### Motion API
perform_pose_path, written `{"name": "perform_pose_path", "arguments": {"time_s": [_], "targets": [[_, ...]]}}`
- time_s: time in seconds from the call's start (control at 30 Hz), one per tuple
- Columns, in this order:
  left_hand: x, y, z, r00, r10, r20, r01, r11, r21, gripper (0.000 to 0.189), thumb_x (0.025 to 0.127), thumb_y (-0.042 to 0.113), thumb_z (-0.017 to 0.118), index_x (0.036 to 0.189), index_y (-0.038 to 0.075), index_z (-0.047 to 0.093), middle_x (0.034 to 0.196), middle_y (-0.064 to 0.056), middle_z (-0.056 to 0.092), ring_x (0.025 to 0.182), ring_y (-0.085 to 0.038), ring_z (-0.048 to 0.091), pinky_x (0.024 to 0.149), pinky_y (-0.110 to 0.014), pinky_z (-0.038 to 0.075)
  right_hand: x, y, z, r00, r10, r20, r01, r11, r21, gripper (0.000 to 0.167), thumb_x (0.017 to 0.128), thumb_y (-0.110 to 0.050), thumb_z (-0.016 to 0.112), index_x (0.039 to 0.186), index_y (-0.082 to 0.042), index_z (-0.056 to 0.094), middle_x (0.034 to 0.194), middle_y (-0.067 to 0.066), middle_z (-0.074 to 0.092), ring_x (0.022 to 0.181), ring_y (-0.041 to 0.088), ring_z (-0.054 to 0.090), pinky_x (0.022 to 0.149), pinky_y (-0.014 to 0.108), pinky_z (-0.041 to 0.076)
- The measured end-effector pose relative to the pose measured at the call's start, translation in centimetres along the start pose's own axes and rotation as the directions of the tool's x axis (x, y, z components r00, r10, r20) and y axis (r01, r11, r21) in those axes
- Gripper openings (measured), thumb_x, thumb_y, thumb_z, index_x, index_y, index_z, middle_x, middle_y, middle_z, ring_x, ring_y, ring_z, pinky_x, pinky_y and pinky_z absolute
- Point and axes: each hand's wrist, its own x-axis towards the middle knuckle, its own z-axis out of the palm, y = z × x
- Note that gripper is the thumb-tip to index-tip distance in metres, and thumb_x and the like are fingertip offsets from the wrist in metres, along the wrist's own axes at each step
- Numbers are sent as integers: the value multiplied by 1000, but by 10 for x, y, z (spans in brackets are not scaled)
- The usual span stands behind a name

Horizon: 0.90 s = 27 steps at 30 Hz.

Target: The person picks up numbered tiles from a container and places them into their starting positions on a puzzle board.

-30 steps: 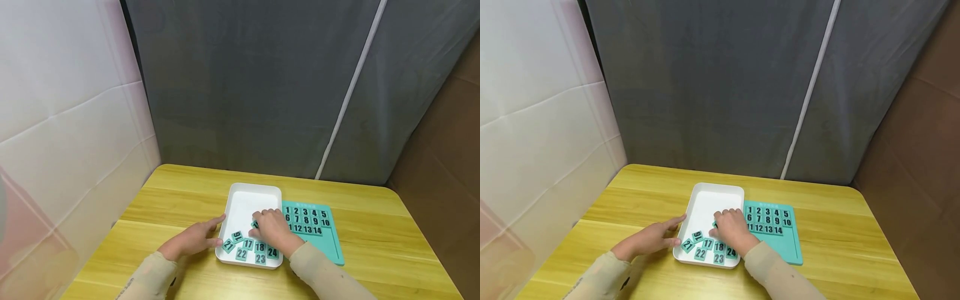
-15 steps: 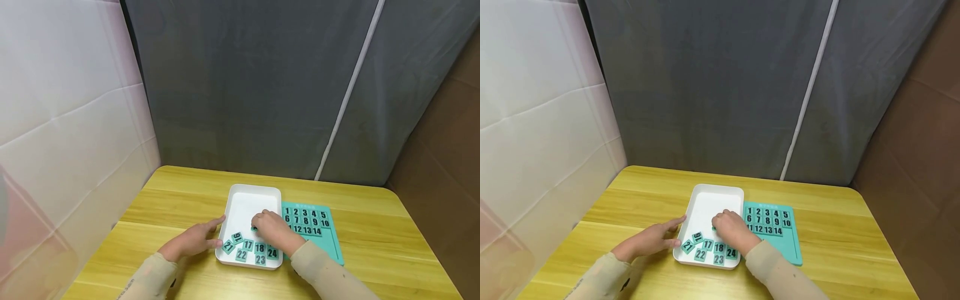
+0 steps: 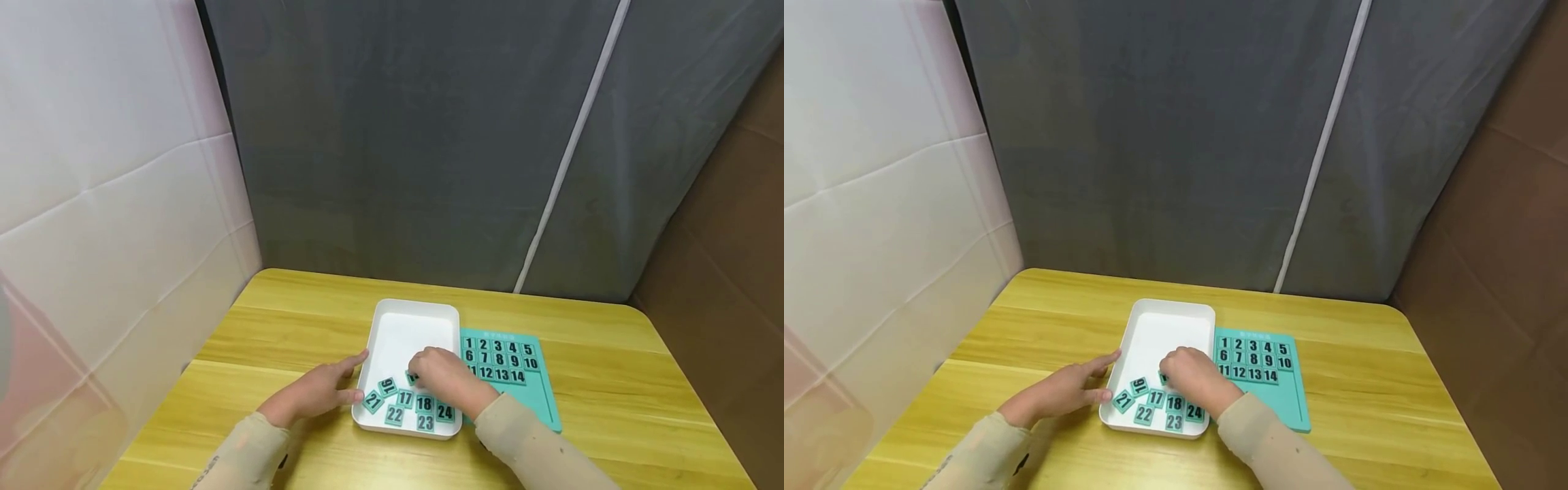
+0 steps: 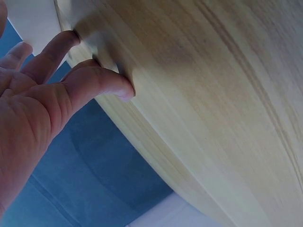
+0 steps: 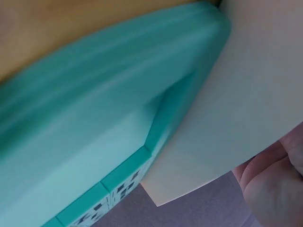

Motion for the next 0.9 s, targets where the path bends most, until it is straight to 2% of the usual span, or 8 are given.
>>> {"name": "perform_pose_path", "arguments": {"time_s": [0.2, 0.37, 0.53, 0.73, 0.8, 0.9], "targets": [[1, 0, 1, 1000, 5, 0, -5, 1000, 2, 80, 98, 32, 77, 167, 17, 39, 152, -35, 56, 146, -49, 52, 123, -65, 38, -5, 0, -1, 999, 48, -11, -47, 997, 54, 19, 97, -23, 82, 114, -16, 83, 114, -4, 82, 109, 15, 74, 100, 34, 60], [3, 0, 4, 999, 43, 8, -44, 999, 14, 80, 99, 34, 76, 167, 15, 38, 151, -36, 56, 145, -51, 52, 122, -67, 37, -32, 12, -12, 988, 87, -129, -71, 990, 125, 22, 96, -24, 82, 117, -17, 81, 116, -4, 80, 113, 17, 73, 99, 39, 61], [3, 0, 4, 999, 31, -9, -30, 999, 25, 79, 99, 33, 76, 167, 17, 39, 153, -34, 56, 147, -49, 51, 123, -65, 37, -72, 53, -27, 955, 195, -222, -175, 979, 107, 21, 94, -23, 84, 114, -17, 81, 116, -1, 80, 110, 21, 74, 95, 44, 62], [1, 0, 1, 1000, 19, -15, -19, 1000, 23, 80, 99, 33, 77, 167, 17, 39, 154, -32, 55, 148, -49, 51, 123, -65, 38, -120, 107, -34, 915, 315, -252, -313, 948, 49, 21, 91, -17, 86, 111, -11, 81, 114, 8, 81, 111, 33, 75, 95, 53, 62], [1, -2, 0, 999, 30, -15, -30, 999, 29, 80, 99, 33, 77, 167, 16, 39, 154, -33, 55, 147, -49, 51, 123, -66, 38, -131, 116, -34, 911, 333, -245, -333, 942, 42, 22, 90, -15, 87, 110, -9, 81, 113, 10, 80, 110, 34, 75, 94, 54, 62], [2, -4, 1, 999, 48, -11, -48, 998, 32, 79, 99, 33, 76, 167, 14, 39, 154, -33, 55, 147, -50, 50, 123, -66, 37, -140, 123, -30, 916, 328, -232, -332, 943, 23, 22, 89, -13, 87, 109, -8, 81, 111, 11, 80, 108, 35, 75, 93, 54, 62]]}}
